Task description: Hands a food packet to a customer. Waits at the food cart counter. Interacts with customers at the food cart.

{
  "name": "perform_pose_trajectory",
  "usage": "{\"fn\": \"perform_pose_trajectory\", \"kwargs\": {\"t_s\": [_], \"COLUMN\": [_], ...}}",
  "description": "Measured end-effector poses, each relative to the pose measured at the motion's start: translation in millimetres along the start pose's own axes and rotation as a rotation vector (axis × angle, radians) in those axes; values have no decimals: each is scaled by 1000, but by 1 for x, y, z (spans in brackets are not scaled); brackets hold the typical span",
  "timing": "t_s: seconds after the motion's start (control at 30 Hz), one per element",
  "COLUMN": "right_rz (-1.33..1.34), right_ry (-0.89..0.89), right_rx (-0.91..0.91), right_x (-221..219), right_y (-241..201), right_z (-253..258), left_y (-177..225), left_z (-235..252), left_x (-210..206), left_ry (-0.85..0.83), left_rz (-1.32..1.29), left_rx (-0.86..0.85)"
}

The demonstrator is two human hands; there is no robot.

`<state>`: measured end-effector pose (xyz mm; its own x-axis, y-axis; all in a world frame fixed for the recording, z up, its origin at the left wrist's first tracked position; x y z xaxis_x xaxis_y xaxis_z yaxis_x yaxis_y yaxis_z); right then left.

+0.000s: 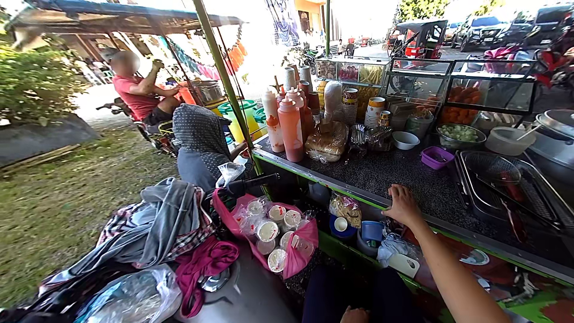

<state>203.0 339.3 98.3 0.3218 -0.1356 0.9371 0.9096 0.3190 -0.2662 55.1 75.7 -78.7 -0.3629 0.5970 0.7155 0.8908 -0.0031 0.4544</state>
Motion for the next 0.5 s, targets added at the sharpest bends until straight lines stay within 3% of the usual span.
{"fn": "perform_pose_trajectory", "kwargs": {"t_s": [0.5], "right_rz": [-18], "right_ry": [2], "right_rx": [-6], "right_x": [-1], "right_y": [1], "right_z": [-1], "left_y": [-2], "left_z": [3], "left_x": [-7], "left_ry": [12], "left_rz": [55], "left_rx": [9]}}
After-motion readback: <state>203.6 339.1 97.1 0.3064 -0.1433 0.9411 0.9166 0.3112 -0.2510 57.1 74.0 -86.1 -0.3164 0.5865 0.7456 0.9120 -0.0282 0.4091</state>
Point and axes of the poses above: each hand's wrist, its own z-axis towards the middle knuckle, its own x-axis out of the back of the hand, y = z × x, the point moved 2 cm from there along z, towards the middle knuckle, and after that the axes turned 9 degrees about y, right-handed, at the moved point
